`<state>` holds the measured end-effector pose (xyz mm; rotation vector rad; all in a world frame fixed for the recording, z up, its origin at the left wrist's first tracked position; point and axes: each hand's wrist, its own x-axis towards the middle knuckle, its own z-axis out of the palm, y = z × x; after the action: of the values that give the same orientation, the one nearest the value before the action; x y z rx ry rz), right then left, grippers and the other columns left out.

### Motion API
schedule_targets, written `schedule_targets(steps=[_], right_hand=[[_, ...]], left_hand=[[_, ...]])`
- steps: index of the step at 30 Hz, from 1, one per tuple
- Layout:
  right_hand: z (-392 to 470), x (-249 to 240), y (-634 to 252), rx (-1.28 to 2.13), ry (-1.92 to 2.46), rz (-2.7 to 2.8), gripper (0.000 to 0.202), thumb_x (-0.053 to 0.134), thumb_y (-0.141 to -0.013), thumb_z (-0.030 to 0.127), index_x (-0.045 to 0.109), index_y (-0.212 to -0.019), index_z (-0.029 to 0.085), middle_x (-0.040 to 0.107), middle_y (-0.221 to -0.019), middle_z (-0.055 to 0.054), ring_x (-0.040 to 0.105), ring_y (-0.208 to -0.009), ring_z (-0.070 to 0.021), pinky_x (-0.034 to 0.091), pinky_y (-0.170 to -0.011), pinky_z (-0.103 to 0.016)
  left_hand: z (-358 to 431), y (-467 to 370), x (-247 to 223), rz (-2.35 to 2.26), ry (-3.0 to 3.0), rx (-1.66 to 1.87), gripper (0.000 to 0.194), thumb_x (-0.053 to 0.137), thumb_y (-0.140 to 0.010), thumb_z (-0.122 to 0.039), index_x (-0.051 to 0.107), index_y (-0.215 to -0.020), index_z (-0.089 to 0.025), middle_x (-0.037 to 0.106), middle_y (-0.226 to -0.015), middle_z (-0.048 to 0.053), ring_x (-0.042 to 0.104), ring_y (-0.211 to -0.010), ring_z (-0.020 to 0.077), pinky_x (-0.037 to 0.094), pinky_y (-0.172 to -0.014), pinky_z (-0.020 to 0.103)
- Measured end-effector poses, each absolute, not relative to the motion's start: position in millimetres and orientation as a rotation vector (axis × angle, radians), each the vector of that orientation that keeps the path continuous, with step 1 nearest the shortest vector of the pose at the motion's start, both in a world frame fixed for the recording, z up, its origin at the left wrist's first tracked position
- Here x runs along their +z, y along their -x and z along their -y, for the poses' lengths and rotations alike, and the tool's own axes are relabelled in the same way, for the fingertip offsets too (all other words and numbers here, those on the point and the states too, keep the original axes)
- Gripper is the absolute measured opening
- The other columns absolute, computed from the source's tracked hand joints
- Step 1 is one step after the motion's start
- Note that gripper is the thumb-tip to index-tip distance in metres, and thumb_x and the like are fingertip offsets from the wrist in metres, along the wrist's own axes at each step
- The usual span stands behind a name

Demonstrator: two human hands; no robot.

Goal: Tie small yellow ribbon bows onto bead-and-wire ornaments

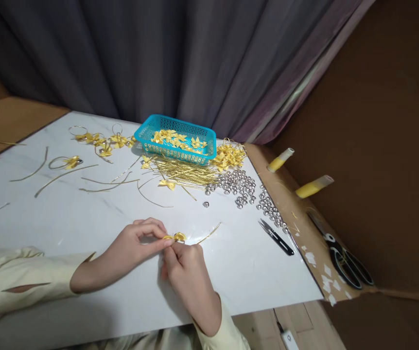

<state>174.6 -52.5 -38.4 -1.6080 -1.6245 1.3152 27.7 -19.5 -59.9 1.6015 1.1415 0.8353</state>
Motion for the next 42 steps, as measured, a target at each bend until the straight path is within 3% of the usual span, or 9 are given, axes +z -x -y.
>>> schedule_targets(steps=[4, 9, 14, 18, 20, 26, 31, 36, 42], right_hand=[[52.7, -36.7, -173.0, 1.256, 1.622, 1.65, 0.051, 0.039, -0.09, 0.039, 0.053, -0.047, 0.016, 0.045, -0.037, 0.003, 0.037, -0.035, -0.0072, 0.033, -0.045, -0.021], [57.1, -38.0, -177.3, 1.224, 1.57, 1.644, 0.037, 0.046, -0.087, 0.043, 0.065, -0.078, 0.013, 0.062, -0.059, -0.002, 0.046, -0.045, -0.0092, 0.037, -0.047, -0.021], [60.4, -38.3, -188.0, 1.095, 1.581, 1.488, 0.032, 0.051, -0.085, 0.043, 0.064, -0.094, 0.016, 0.064, -0.066, -0.003, 0.052, -0.05, -0.0111, 0.04, -0.047, -0.021], [56.0, -39.4, -192.6, 1.001, 1.567, 1.295, 0.027, 0.061, -0.079, 0.039, 0.059, -0.098, 0.019, 0.065, -0.096, -0.007, 0.058, -0.071, -0.0132, 0.045, -0.054, -0.021], [52.5, -41.5, -192.0, 1.159, 1.465, 1.264, 0.036, 0.068, -0.073, 0.037, 0.054, -0.102, 0.021, 0.064, -0.104, -0.007, 0.058, -0.077, -0.0137, 0.047, -0.058, -0.022], [46.8, -43.6, -189.2, 1.611, 1.33, 1.061, 0.048, 0.075, -0.062, 0.036, 0.049, -0.099, 0.019, 0.062, -0.061, 0.003, 0.049, -0.049, -0.0098, 0.034, -0.04, -0.018], [51.6, -46.5, -189.1, 1.165, 1.431, 1.224, 0.039, 0.063, -0.073, 0.024, 0.046, -0.109, 0.02, 0.056, -0.058, 0.007, 0.049, -0.048, -0.009, 0.041, -0.047, -0.02], [58.9, -47.6, -184.1, 0.464, 1.419, 1.516, 0.008, 0.056, -0.08, 0.016, 0.061, -0.085, 0.018, 0.062, -0.062, 0.003, 0.051, -0.05, -0.0072, 0.043, -0.05, -0.017], [57.1, -38.8, -184.8, 0.608, 1.4, 1.506, 0.009, 0.059, -0.082, 0.021, 0.067, -0.083, 0.017, 0.069, -0.068, -0.001, 0.061, -0.056, -0.0095, 0.047, -0.053, -0.018]], left_hand=[[17.7, -29.0, -61.0, -1.215, -1.654, 0.865, 0.018, 0.062, -0.076, -0.031, 0.063, -0.062, -0.019, 0.063, -0.077, 0.002, 0.056, -0.083, 0.0192, 0.039, -0.081, 0.033], [12.4, -29.7, -52.2, -1.211, -1.575, 0.938, 0.017, 0.063, -0.076, -0.03, 0.063, -0.062, -0.019, 0.059, -0.075, 0.001, 0.056, -0.079, 0.0165, 0.04, -0.076, 0.028], [5.8, -28.6, -49.4, -1.22, -1.564, 1.032, 0.016, 0.065, -0.074, -0.029, 0.063, -0.063, -0.018, 0.058, -0.077, 0.001, 0.056, -0.076, 0.0153, 0.041, -0.072, 0.026], [5.6, -28.5, -51.3, -1.24, -1.623, 1.035, 0.016, 0.064, -0.075, -0.031, 0.063, -0.064, -0.018, 0.059, -0.083, 0.003, 0.055, -0.084, 0.0177, 0.04, -0.078, 0.029], [7.4, -28.4, -52.1, -1.227, -1.653, 1.027, 0.015, 0.063, -0.076, -0.03, 0.064, -0.066, -0.019, 0.059, -0.084, 0.003, 0.055, -0.086, 0.0184, 0.039, -0.081, 0.03], [10.8, -27.7, -54.7, -1.158, -1.761, 1.064, 0.009, 0.062, -0.078, -0.024, 0.064, -0.071, -0.019, 0.057, -0.084, 0.003, 0.054, -0.086, 0.0179, 0.037, -0.082, 0.033], [10.3, -26.9, -56.0, -1.123, -1.883, 1.087, 0.007, 0.06, -0.08, -0.019, 0.063, -0.073, -0.018, 0.056, -0.082, 0.003, 0.054, -0.088, 0.0178, 0.037, -0.081, 0.033], [12.2, -25.7, -54.3, -1.081, -1.998, 1.068, 0.007, 0.06, -0.081, -0.016, 0.061, -0.074, -0.017, 0.055, -0.082, 0.003, 0.054, -0.085, 0.0171, 0.039, -0.076, 0.031], [14.8, -24.8, -54.2, -0.961, -2.123, 1.027, 0.009, 0.055, -0.082, -0.009, 0.06, -0.076, -0.014, 0.054, -0.082, 0.004, 0.054, -0.087, 0.0162, 0.042, -0.076, 0.027]])
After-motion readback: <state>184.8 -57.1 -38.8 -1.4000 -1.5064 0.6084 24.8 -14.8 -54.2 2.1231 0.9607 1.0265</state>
